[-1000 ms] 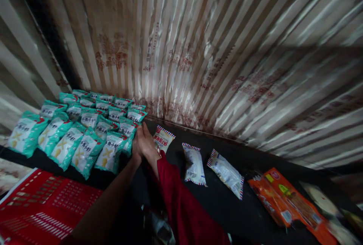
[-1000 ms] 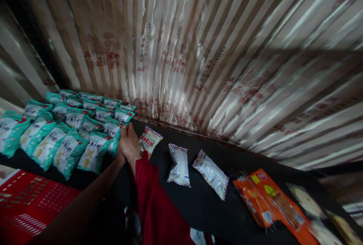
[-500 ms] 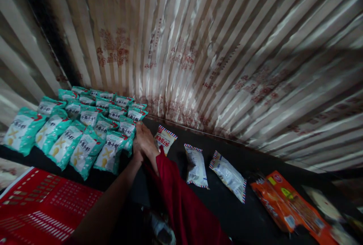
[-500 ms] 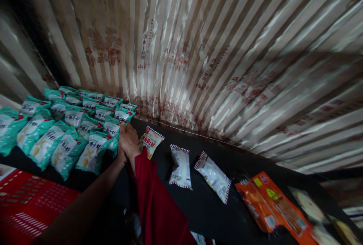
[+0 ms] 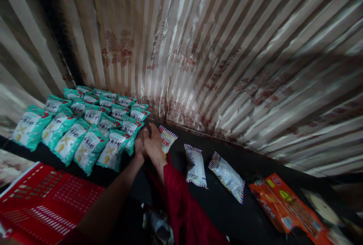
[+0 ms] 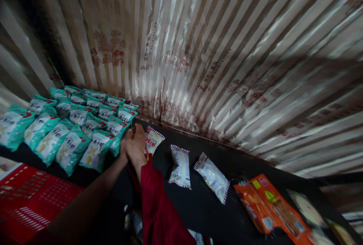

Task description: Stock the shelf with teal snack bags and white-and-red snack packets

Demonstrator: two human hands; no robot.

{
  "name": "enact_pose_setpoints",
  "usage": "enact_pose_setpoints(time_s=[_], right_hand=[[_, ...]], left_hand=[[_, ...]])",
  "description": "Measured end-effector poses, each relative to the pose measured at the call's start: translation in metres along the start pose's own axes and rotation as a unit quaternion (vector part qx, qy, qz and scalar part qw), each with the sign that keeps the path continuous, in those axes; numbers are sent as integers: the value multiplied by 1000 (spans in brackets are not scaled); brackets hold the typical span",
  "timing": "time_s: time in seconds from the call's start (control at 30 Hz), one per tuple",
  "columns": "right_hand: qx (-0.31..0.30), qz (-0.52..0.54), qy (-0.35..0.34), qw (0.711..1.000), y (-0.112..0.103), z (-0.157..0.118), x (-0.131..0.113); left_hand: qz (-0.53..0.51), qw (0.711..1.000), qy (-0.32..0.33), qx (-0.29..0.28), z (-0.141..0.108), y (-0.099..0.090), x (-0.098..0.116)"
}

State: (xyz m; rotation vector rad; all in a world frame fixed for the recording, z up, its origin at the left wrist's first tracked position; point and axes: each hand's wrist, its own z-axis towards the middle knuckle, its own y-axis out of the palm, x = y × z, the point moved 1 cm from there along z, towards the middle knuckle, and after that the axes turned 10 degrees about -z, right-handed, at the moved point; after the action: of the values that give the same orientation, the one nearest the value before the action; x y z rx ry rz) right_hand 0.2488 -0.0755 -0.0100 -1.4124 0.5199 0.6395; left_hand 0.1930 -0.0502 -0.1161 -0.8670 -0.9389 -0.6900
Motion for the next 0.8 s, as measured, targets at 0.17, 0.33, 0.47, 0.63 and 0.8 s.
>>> enact_pose_setpoints(time_s=[0.17, 0.33, 0.47, 0.63, 0.8], right_hand=[[79, -7, -27, 996, -20, -15, 32], [112, -72, 8, 991, -30, -36, 67], [65, -93, 68, 991, -35, -46, 79], [-26, -97, 126, 987, -42, -51, 75], [-63, -107, 147, 981, -40, -51, 75]], left_hand=[[14, 999, -16, 35, -12, -8, 14], [38, 999, 23, 22, -16, -9, 29], [82, 994, 69, 8, -21, -12, 40], [125, 985, 116, -16, -42, -20, 48], [142, 984, 107, -20, -62, -24, 43]])
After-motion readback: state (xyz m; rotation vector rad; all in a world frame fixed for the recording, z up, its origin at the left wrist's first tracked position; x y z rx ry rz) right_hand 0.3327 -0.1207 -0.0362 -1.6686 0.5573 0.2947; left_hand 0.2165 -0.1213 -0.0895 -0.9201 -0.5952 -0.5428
